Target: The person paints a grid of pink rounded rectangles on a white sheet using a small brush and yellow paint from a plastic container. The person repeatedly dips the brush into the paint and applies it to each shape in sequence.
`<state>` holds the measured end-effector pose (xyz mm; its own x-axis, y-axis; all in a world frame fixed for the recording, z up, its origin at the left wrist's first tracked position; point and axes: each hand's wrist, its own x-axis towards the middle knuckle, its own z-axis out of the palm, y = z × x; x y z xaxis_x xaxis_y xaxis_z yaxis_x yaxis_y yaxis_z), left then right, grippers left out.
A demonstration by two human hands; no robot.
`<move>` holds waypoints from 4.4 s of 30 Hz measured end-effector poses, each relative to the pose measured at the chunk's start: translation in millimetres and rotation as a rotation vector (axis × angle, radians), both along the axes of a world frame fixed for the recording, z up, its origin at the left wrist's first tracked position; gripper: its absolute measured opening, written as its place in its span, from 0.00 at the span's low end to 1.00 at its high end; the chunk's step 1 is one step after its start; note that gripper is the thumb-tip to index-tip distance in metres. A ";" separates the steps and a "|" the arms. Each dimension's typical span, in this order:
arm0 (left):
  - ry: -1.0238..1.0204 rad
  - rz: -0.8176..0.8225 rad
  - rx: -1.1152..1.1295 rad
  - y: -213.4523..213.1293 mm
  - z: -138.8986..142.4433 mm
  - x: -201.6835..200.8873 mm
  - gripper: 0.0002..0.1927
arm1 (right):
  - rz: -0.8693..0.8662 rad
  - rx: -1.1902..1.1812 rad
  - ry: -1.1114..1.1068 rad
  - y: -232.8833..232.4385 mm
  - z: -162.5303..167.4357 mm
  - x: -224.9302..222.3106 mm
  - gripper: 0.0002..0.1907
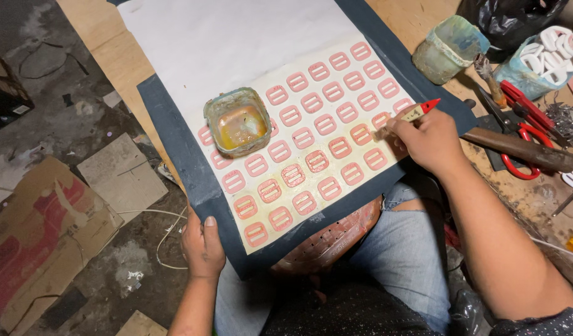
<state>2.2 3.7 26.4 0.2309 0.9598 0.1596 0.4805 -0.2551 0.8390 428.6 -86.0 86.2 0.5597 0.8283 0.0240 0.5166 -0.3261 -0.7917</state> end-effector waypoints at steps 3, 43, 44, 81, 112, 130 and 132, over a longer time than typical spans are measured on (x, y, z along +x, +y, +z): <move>0.016 -0.001 0.000 1.1 -1.1 -0.8 0.34 | -0.024 -0.051 -0.031 -1.8 3.1 -1.6 0.10; 0.035 0.004 0.033 2.4 -7.8 -3.3 0.34 | 0.453 -0.075 -0.028 -2.9 23.2 -2.7 0.04; 0.036 0.002 0.030 2.8 -8.6 -3.4 0.34 | 0.469 -0.044 -0.008 -3.2 20.5 -2.9 0.03; -0.004 -0.015 0.013 1.8 -1.0 -1.2 0.32 | 0.019 0.167 0.348 10.1 -11.6 -77.6 0.08; 0.033 -0.010 0.046 2.0 -1.7 -1.7 0.34 | -0.103 0.268 -0.215 -9.4 -8.4 -81.9 0.12; 0.068 0.024 -0.002 2.2 -8.9 -3.4 0.33 | -0.023 0.013 0.158 35.5 9.9 -71.3 0.14; 0.048 0.009 -0.022 2.2 -7.4 -4.1 0.34 | -0.064 -0.062 0.000 43.8 17.0 -53.3 0.13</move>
